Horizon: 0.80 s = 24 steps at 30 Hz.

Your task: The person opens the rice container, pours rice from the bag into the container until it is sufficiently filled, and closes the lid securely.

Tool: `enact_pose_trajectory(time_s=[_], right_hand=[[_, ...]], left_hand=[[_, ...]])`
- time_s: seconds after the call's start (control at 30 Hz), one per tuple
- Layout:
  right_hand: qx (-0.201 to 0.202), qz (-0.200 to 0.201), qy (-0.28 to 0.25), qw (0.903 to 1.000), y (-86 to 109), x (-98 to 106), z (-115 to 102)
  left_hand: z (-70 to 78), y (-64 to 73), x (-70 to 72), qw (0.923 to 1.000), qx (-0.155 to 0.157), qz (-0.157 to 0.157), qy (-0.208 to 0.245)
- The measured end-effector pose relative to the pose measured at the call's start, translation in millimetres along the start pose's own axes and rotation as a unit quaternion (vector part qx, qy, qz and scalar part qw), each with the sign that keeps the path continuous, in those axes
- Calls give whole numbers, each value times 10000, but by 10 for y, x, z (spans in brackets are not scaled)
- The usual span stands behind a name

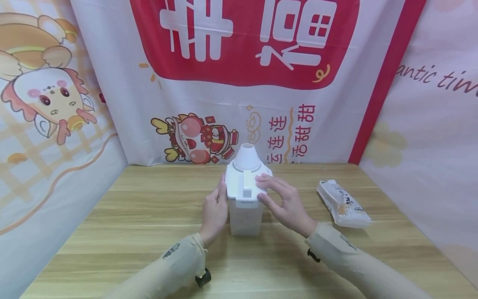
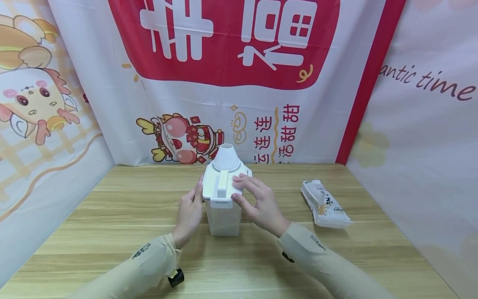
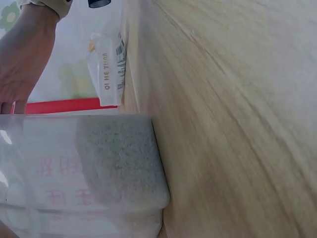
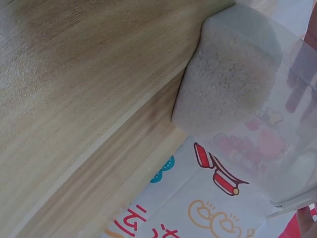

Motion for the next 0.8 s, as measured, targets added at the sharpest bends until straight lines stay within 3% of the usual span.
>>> enact_pose_trajectory(time_s=[0.6, 0.8], right_hand=[[-17, 47, -96, 9999, 9, -10, 9], [9, 63, -92, 9999, 13, -18, 10]], left_hand=[[4, 12, -41, 9988, 297, 29, 396], [-2, 15, -42, 9990, 181, 159, 368]])
Point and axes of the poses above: each hand's wrist, its own y-axis away from the middle knuckle, its own x-axis out of the back of the hand, z = x × y, the point moved 4 cm from there along -y, towards the middle knuckle, and after that the axes turned 7 degrees about -y, right-handed, at the moved point
